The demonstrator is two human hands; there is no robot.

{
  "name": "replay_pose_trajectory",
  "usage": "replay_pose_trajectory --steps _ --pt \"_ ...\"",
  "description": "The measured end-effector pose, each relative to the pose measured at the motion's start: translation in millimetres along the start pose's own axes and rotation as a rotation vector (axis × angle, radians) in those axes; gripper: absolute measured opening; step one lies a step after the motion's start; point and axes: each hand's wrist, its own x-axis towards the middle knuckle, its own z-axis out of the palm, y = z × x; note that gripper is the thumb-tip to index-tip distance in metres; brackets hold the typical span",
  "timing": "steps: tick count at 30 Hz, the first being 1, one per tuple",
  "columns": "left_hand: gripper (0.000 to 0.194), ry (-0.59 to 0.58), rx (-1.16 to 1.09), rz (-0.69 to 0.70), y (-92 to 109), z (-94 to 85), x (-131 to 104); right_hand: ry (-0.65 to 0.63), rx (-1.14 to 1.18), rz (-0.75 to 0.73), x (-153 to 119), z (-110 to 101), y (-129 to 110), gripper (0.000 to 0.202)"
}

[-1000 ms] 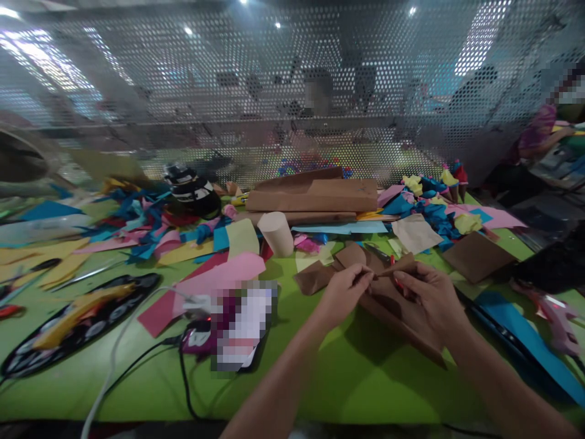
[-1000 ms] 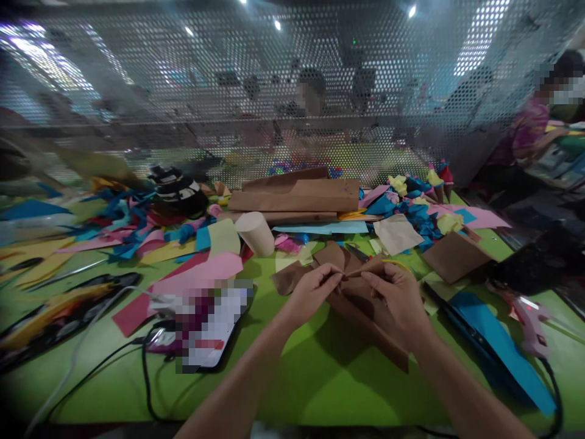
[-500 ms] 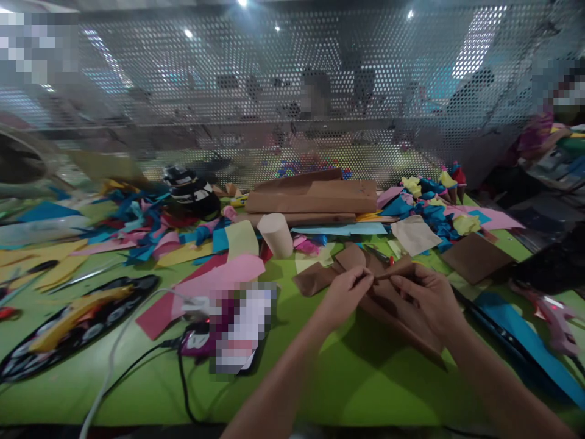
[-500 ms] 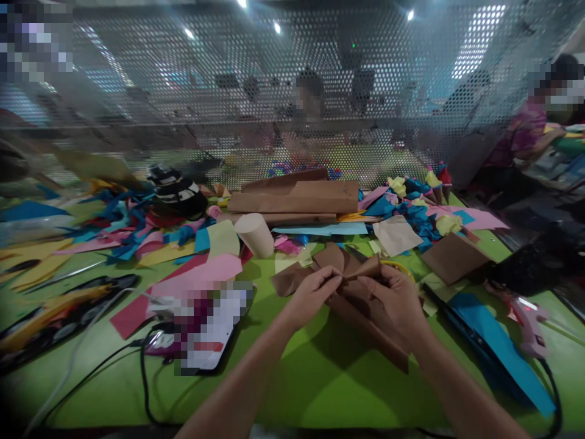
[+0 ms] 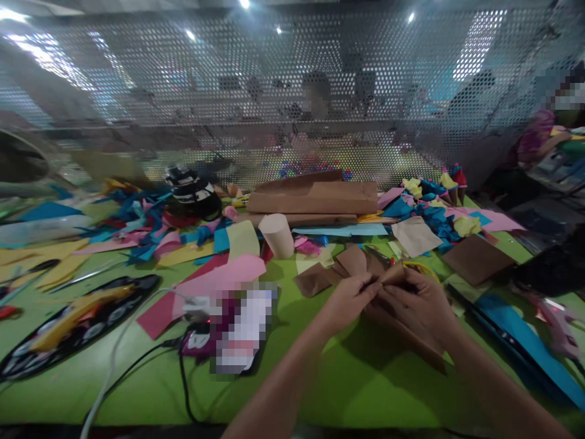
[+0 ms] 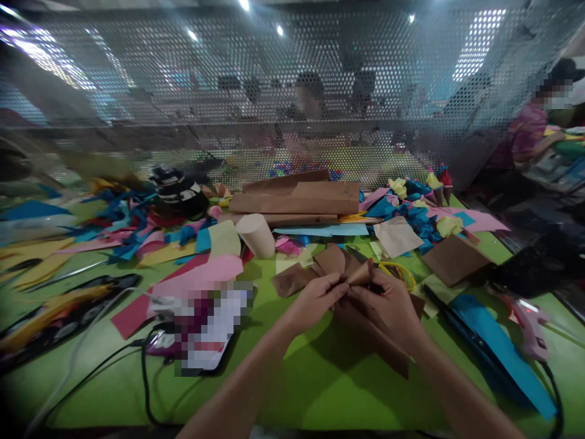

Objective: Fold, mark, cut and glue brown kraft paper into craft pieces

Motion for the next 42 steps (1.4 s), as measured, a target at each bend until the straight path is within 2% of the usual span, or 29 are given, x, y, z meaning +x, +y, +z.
replay_pose_trajectory --steps 8,12,16,21,23,25,27,29,31,33,35,36,38,40,42 --pt "0.031 0.033 0.180 0.030 2.1 -0.4 0.7 0.073 -0.098 -0.038 -0.4 0.8 -5.1 0.006" --pt "0.029 0.048 0.274 0.069 3.4 -1.0 0.2 0.053 -0.080 -0.030 -0.6 0.8 -4.9 0.007" --pt "0.033 0.057 0.258 0.049 3.4 -2.0 0.3 0.068 -0.077 -0.004 -0.5 1.7 -8.2 0.008" --pt "0.013 0.100 0.295 0.077 4.5 1.7 -2.0 0.056 -0.141 -0.051 -0.3 3.3 -8.7 0.011" --pt "0.012 0.116 0.367 0.078 3.3 0.2 -1.8 0.079 -0.164 -0.048 0.0 1.1 -3.8 0.014" --pt "0.018 0.184 0.415 0.064 -0.1 -8.1 0.7 0.148 -0.181 -0.024 0.9 -3.6 3.2 0.030" --pt "0.020 0.343 0.425 0.029 -5.3 -24.5 5.1 0.177 -0.203 -0.009 2.4 -9.2 9.6 0.047" --pt "0.020 0.534 0.458 -0.035 -11.1 -46.3 9.7 0.121 -0.255 -0.015 3.6 -13.6 12.9 0.049" --pt "0.022 0.666 0.494 -0.088 -15.9 -67.1 12.3 0.024 -0.307 -0.031 3.7 -15.8 12.0 0.045" --pt "0.032 0.702 0.566 -0.165 -18.1 -81.3 11.1 -0.074 -0.334 -0.048 2.2 -17.1 7.5 0.044" --pt "0.049 0.729 0.728 -0.240 -16.7 -86.7 5.5 -0.163 -0.358 -0.062 -1.0 -18.9 1.6 0.045" --pt "0.054 0.735 0.811 -0.260 -14.7 -86.6 1.2 -0.206 -0.393 -0.073 -3.3 -20.3 -1.0 0.046" --pt "0.049 0.711 0.925 -0.267 -9.7 -83.5 -9.6 -0.286 -0.527 -0.104 -9.4 -24.0 -3.7 0.053" --pt "0.038 0.607 0.946 -0.290 -5.9 -79.4 -22.2 -0.343 -0.697 -0.142 -17.0 -28.3 -1.5 0.062" --pt "0.035 0.453 0.938 -0.339 -5.8 -75.7 -35.0 -0.357 -0.811 -0.169 -24.5 -33.5 5.9 0.064"
